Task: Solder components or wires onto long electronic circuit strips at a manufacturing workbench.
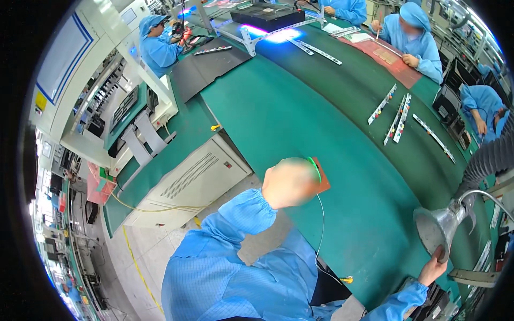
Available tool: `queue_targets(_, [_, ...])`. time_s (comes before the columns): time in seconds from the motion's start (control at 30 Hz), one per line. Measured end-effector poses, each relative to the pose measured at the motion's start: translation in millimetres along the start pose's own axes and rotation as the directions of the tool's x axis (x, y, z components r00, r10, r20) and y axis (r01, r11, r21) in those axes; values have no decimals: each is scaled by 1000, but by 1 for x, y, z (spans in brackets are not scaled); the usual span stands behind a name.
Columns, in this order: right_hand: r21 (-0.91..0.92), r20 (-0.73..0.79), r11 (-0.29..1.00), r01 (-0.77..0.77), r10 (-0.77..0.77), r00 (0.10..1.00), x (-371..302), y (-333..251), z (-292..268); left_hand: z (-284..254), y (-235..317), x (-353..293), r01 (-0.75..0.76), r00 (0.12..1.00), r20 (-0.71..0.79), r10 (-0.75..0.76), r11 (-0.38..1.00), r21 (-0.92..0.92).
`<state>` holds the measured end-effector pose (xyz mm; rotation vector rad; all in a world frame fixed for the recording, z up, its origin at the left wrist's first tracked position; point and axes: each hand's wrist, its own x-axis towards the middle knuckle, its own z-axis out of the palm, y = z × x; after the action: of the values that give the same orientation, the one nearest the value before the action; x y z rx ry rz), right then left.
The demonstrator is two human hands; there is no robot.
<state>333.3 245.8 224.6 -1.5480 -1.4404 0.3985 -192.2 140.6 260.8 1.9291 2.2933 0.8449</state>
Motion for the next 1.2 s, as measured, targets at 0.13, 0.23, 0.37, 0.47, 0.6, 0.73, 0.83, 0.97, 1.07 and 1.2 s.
queue_targets(0.13, [97, -16, 994, -59, 61, 998, -34, -24, -2, 3, 0, 2, -17, 1000, -9, 17, 998, 60])
queue_targets(0.23, [189, -136, 981, -35, 61, 989, -80, -62, -10, 1, 2, 8, -20, 998, 53, 16, 997, 69])
queue_targets(0.37, [104, -237, 994, -46, 69, 969, -148, -83, -32, 1, 1, 12, -21, 1000, -18, 20, 999, -35])
queue_targets(0.47, [104, -414, 987, -119, 152, 898, -194, -88, -47, 7, -1, 16, -167, 981, -124, 150, 977, -134])
queue_targets(0.6, [159, -646, 966, -205, 259, 718, -217, -64, -50, 15, -14, 19, -69, 998, 0, 69, 990, -123])
queue_targets(0.73, [111, -786, 990, -83, 139, 602, -236, -76, -110, 8, 9, 18, -52, 998, 21, 56, 986, -155])
queue_targets(0.83, [89, -869, 994, -65, 110, 483, -255, -53, -151, 27, 1, 19, -21, 994, 100, 38, 986, -164])
queue_targets(0.97, [77, -935, 987, -141, 120, 335, -281, -27, -196, 25, -22, 17, -281, 960, -11, 281, 960, -1])
queue_targets(1.07, [63, -955, 988, -144, 101, 279, -281, 6, -235, 28, -28, 17, -170, 985, -22, 172, 984, 53])
queue_targets(1.2, [31, -946, 998, -52, 47, 321, -229, 57, -301, 36, -82, 46, 45, 998, 65, -23, 931, -363])
